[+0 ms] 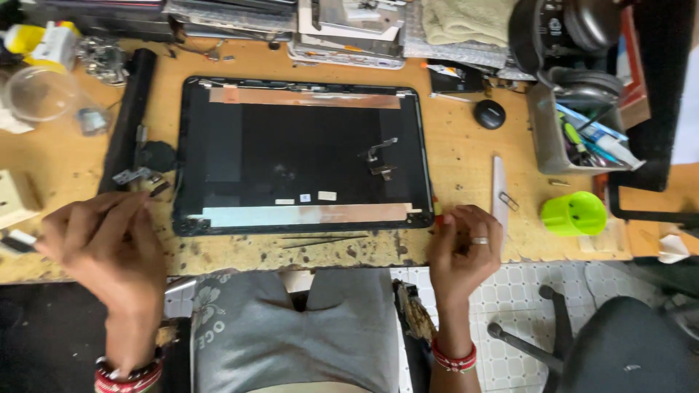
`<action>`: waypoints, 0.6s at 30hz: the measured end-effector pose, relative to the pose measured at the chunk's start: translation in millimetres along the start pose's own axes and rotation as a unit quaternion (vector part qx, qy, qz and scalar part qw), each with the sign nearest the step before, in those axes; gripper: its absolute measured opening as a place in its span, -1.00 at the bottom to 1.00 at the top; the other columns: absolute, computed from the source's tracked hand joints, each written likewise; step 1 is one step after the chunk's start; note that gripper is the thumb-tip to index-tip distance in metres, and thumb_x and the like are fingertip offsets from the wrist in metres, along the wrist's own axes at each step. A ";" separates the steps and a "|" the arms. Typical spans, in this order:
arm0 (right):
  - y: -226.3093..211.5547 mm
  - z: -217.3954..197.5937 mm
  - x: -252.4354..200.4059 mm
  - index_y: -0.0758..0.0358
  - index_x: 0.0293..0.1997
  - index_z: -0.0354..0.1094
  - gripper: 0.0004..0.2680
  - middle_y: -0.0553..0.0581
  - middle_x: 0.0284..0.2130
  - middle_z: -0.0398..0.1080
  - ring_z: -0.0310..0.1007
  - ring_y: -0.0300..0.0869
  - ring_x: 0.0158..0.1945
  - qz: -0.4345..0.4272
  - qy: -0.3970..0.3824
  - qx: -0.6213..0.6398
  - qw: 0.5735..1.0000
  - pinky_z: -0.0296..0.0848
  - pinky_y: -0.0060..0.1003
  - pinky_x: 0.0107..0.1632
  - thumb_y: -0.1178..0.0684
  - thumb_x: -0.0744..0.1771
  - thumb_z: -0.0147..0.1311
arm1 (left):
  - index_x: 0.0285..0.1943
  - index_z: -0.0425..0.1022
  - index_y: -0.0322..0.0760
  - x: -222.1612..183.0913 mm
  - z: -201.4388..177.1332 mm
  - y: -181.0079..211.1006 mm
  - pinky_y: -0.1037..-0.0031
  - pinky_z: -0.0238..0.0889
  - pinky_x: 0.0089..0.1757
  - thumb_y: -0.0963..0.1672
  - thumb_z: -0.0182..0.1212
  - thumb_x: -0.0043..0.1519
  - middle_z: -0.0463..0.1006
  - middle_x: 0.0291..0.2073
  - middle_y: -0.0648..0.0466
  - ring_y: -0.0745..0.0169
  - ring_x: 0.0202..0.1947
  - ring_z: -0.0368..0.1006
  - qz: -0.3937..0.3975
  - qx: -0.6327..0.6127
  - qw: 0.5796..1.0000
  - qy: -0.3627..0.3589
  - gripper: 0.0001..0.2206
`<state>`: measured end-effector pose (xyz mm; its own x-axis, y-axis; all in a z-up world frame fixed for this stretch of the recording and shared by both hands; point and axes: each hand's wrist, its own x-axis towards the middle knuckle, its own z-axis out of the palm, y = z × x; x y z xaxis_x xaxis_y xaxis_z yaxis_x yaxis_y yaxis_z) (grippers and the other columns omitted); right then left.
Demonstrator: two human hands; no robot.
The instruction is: The person works on a disassembled laptop screen assembly on a cluttered repair bench. They first use a screwdriver on the screen frame, handle a small hinge bracket by hand, then use a soldering iron with a thin probe to solder the bracket area, producing smoke, before lifting the iron away.
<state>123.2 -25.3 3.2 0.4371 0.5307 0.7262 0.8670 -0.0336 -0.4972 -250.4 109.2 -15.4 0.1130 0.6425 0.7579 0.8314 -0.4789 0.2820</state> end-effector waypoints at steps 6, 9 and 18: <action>15.6 -0.2 -10.4 0.62 -0.03 0.36 -0.79 0.46 -0.16 0.39 0.41 0.18 -0.08 -0.045 0.028 0.070 0.996 0.40 -0.04 -0.01 0.14 0.54 0.00 | -0.10 0.60 -0.49 27.9 -26.9 31.4 0.14 0.27 0.09 -0.28 0.18 0.42 0.62 -0.16 -0.18 -0.10 -0.10 0.48 -0.020 -0.187 0.982 0.033 -0.91; 45.5 5.0 -22.4 0.60 0.03 0.36 -0.79 0.45 -0.14 0.41 0.41 0.14 -0.03 -0.028 0.069 0.124 0.989 0.40 -0.07 0.07 0.11 0.54 0.12 | -0.06 0.59 -0.48 25.6 -28.0 24.3 0.31 0.36 -0.05 -0.23 0.20 0.36 0.65 -0.18 -0.12 0.04 -0.16 0.54 -0.026 -0.286 0.958 -0.016 -0.88; -69.4 23.9 -53.9 0.18 0.11 0.18 -0.90 0.18 -0.08 0.27 0.24 -0.06 -0.01 0.014 -0.034 0.129 0.991 0.23 -0.22 0.08 0.15 0.51 0.05 | -0.05 0.61 -0.33 6.4 -28.6 -4.0 0.27 0.48 0.03 -0.24 0.30 0.26 0.69 -0.16 0.00 0.10 -0.17 0.59 0.024 -0.388 0.911 -0.141 -0.88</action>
<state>33.8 -31.3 -12.9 0.4354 0.5882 0.6815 0.7607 0.1644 -0.6279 -268.5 98.2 5.1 0.3652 0.6858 0.6295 0.2001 -0.7182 0.6664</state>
